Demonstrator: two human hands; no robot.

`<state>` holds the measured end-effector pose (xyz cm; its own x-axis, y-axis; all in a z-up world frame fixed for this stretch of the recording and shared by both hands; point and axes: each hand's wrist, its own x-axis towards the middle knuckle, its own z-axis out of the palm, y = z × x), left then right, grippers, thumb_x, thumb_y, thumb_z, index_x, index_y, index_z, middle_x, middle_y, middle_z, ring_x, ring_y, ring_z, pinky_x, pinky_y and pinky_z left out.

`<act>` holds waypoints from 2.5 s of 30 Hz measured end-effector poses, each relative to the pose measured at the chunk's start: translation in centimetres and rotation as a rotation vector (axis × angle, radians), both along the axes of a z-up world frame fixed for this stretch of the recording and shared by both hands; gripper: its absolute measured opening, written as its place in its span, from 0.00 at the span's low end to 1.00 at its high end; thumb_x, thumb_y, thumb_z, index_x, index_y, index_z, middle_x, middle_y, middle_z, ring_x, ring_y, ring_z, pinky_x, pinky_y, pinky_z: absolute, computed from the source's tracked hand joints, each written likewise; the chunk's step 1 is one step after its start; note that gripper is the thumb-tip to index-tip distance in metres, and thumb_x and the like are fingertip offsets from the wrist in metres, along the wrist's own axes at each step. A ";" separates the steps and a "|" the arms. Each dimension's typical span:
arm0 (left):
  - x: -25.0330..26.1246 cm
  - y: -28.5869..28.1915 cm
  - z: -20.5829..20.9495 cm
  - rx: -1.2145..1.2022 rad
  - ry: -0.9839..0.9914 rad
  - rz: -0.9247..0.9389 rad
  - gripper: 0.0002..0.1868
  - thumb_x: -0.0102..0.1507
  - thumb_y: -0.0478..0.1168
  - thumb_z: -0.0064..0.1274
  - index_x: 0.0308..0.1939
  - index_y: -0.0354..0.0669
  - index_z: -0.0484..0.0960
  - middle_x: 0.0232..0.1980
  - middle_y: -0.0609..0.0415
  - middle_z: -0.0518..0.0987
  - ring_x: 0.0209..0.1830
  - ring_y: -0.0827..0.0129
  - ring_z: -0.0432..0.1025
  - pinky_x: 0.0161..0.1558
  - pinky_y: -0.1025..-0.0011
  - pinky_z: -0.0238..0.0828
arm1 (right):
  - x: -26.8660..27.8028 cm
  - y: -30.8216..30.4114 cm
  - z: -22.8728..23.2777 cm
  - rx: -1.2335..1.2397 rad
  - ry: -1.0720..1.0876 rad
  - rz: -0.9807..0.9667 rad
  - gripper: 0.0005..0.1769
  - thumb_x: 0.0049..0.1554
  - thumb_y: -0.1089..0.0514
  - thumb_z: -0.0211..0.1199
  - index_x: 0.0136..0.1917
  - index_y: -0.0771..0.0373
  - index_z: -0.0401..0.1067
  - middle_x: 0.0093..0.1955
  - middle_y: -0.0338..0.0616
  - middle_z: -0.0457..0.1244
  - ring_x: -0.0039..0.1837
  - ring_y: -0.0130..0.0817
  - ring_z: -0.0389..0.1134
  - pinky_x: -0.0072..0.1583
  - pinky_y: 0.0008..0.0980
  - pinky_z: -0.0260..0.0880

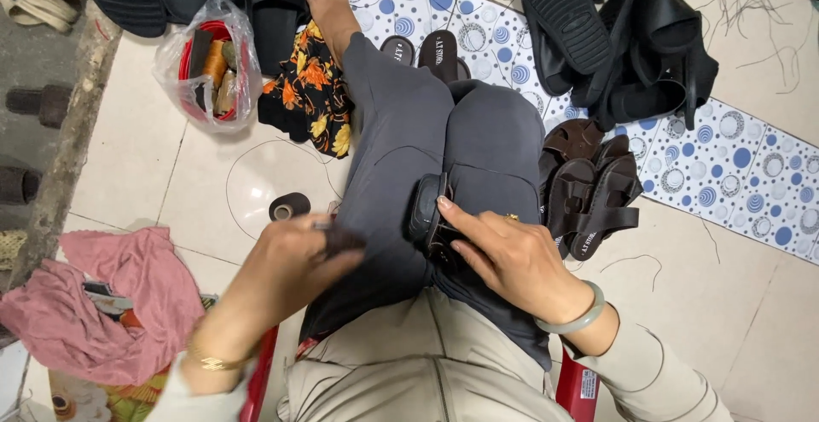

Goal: Hand-stitching the upper part of a sandal to the sole using a needle and thread.

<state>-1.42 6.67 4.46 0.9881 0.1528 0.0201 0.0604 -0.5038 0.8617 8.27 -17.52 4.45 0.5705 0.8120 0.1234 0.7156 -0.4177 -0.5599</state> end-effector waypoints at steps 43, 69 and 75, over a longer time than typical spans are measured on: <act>0.6 -0.4 -0.1 0.276 0.074 0.208 0.25 0.46 0.45 0.62 0.43 0.39 0.74 0.37 0.43 0.72 0.29 0.52 0.67 0.28 0.61 0.66 | 0.8 -2.8 0.0 0.145 0.342 -0.185 0.02 0.46 0.58 0.62 0.36 0.55 0.72 0.37 0.36 0.64 0.42 0.36 0.67 0.44 0.29 0.66; 1.9 -6.8 -3.8 0.202 0.069 -0.095 0.45 0.44 0.38 0.63 0.63 0.60 0.61 0.46 0.52 0.69 0.39 0.53 0.73 0.32 0.64 0.72 | 4.3 1.7 1.8 -0.318 0.515 -0.002 0.16 0.44 0.56 0.59 0.19 0.58 0.61 0.23 0.36 0.60 0.28 0.39 0.62 0.34 0.36 0.60; 1.6 -6.6 -4.5 0.143 0.058 -0.081 0.46 0.42 0.35 0.64 0.63 0.57 0.61 0.47 0.51 0.67 0.41 0.53 0.73 0.36 0.63 0.72 | 3.7 3.1 2.5 -0.431 0.404 0.070 0.11 0.40 0.44 0.67 0.31 0.52 0.75 0.31 0.36 0.65 0.37 0.45 0.67 0.39 0.40 0.66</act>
<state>0.20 0.09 -0.06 0.9971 0.0726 -0.0214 0.0623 -0.6260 0.7774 12.00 -14.44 6.97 0.4472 0.7781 -0.4412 0.5151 -0.6273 -0.5841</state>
